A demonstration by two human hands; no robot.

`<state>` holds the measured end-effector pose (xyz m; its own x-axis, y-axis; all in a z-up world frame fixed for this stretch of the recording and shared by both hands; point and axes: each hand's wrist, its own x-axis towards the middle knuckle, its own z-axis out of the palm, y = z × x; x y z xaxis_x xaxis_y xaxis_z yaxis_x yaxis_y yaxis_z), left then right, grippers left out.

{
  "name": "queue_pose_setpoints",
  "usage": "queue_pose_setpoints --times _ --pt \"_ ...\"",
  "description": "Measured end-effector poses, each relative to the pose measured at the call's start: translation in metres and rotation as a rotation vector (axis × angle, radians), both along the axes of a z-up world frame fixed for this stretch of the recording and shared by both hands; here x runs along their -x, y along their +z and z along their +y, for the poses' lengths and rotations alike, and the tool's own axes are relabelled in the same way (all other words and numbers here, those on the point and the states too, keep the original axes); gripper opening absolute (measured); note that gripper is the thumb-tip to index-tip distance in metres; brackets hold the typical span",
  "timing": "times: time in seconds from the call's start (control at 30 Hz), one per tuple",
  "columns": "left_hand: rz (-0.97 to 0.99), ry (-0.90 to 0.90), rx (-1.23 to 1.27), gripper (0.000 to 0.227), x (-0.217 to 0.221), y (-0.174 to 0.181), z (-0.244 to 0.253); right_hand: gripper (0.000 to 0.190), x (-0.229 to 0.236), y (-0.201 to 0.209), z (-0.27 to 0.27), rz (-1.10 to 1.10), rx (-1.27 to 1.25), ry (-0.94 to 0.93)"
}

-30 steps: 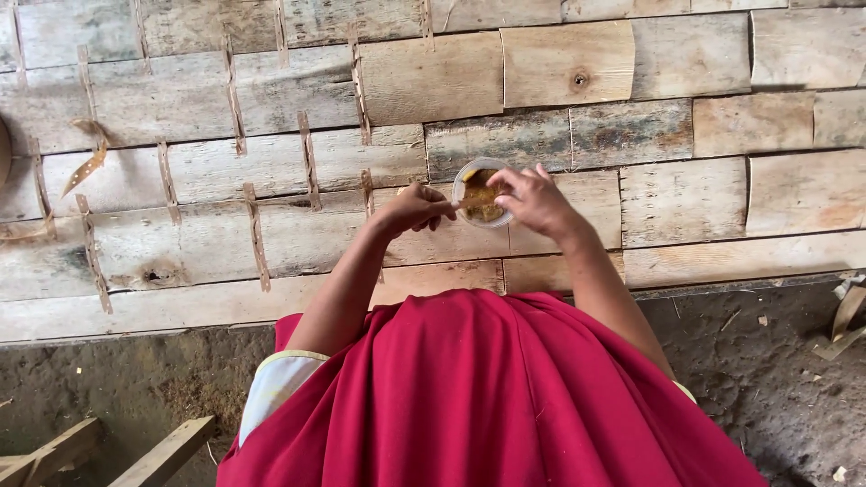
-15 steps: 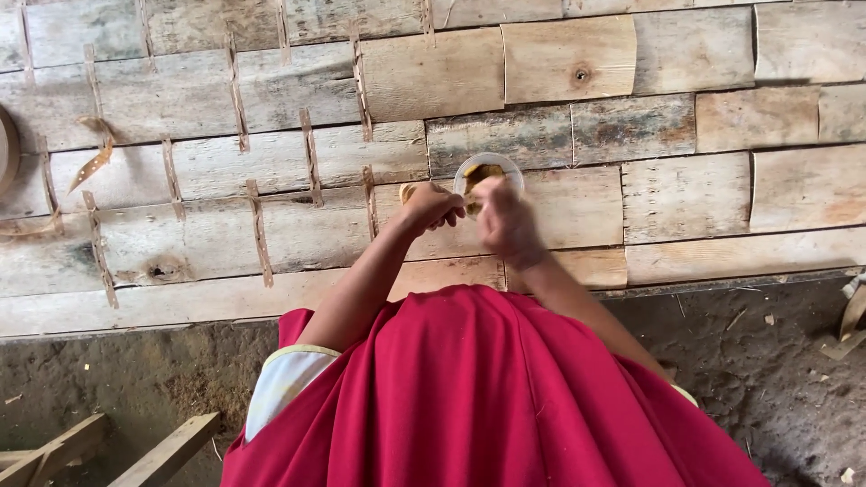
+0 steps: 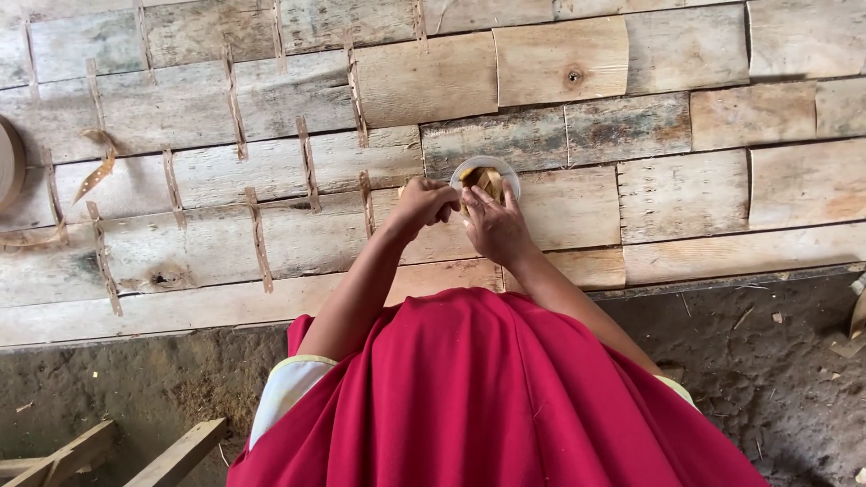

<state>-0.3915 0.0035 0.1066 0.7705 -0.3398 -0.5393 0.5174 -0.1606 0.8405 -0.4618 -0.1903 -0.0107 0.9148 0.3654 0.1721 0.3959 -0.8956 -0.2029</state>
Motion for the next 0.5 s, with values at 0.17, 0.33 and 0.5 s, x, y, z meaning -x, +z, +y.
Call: queue_pose_setpoints --times 0.17,0.33,0.5 --pt "-0.135 0.083 0.224 0.02 0.0 0.092 0.019 0.062 -0.003 0.019 0.005 0.107 0.05 -0.004" --pt "-0.262 0.169 0.355 0.022 -0.006 0.106 0.039 0.07 -0.01 0.06 0.011 0.386 0.029 -0.043" --pt "-0.205 0.065 0.304 0.027 0.005 0.094 0.027 0.071 -0.044 0.176 0.016 0.875 -1.119 -0.183"
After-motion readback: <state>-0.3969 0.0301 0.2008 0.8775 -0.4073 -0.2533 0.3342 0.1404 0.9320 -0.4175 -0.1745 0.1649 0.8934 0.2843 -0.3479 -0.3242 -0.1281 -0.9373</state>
